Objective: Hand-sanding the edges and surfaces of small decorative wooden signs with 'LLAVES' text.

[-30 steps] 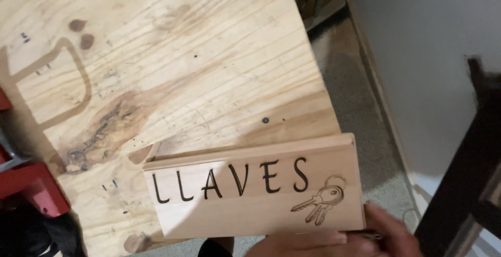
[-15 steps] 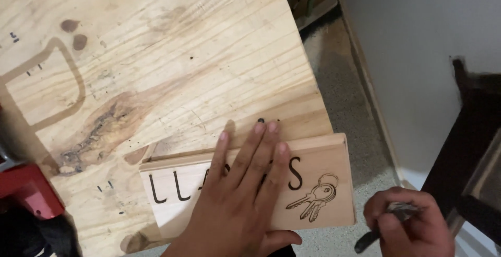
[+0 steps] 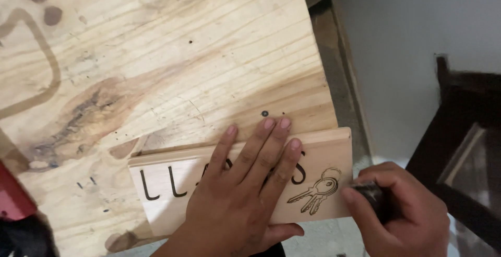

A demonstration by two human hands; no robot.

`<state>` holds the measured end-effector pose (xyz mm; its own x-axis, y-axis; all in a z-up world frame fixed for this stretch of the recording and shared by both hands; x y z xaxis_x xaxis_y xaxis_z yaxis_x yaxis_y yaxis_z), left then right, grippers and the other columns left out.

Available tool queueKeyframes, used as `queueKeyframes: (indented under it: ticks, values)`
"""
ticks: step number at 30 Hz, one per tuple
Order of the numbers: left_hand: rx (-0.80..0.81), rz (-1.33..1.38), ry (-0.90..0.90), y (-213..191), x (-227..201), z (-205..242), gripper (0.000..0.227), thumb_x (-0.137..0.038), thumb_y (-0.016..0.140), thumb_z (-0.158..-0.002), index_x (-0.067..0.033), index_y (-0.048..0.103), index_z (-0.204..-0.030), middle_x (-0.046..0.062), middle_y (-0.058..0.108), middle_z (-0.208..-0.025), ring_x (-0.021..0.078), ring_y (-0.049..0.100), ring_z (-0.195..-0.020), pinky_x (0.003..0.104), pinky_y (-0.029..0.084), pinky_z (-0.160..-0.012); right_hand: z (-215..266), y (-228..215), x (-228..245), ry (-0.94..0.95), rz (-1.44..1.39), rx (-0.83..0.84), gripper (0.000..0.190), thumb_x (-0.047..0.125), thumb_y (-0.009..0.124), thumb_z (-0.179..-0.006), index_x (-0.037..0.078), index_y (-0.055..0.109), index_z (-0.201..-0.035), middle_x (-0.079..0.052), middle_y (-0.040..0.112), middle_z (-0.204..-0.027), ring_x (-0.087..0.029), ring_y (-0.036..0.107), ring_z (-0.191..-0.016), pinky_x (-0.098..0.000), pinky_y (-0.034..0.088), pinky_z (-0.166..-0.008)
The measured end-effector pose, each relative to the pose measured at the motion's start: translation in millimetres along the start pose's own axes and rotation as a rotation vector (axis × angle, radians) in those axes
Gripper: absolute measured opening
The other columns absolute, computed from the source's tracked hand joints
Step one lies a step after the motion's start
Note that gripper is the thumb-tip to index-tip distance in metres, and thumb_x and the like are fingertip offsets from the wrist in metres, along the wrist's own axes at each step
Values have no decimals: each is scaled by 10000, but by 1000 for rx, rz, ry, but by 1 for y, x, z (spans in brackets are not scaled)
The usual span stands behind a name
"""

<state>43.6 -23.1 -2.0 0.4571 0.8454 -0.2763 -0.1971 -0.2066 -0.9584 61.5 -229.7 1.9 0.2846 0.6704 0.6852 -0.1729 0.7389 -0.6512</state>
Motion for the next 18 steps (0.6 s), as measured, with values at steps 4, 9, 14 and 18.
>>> queueKeyframes:
  ticks: [4, 9, 14, 18]
  values:
    - [-14, 67, -15, 0, 4, 0, 1388, -960, 811, -626, -69, 367, -1593, 163, 332, -1675, 310, 316, -1563, 561, 238, -1251, -10, 6, 4, -28, 94, 48, 154, 140, 813, -759, 69, 676, -765, -10, 703, -737, -105, 602, -643, -246, 456, -628]
    - [-12, 33, -19, 3, 5, 2, 1384, -922, 835, -611, -99, 361, -1618, 151, 306, -1691, 300, 282, -1577, 537, 200, -1266, -20, 10, 28, -280, 173, 72, 186, 136, 857, -767, 53, 692, -788, -53, 651, -757, -170, 616, -699, -289, 475, -683]
    - [-3, 16, -14, 2, 7, 2, 1392, -915, 831, -601, -99, 349, -1620, 158, 311, -1688, 296, 305, -1572, 534, 231, -1256, -21, 11, 33, -290, 144, 51, 195, 72, 881, -739, 34, 699, -798, -88, 647, -772, -164, 601, -689, -258, 461, -653]
    - [-2, 10, 7, 4, 10, 2, 1399, -939, 813, -618, -98, 324, -1624, 153, 330, -1683, 287, 319, -1568, 533, 258, -1246, -24, 13, 34, -321, 159, 82, 178, 86, 870, -736, 19, 716, -794, -110, 665, -766, -173, 611, -649, -262, 474, -620]
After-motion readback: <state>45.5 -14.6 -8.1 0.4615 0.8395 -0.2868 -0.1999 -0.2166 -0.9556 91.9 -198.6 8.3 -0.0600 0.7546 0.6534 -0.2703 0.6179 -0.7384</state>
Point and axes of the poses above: each hand's wrist, its own z-axis away from the middle knuckle, its own y-axis out of the palm, x = y × z, the point moved 5 cm from there along -z, towards the middle knuckle
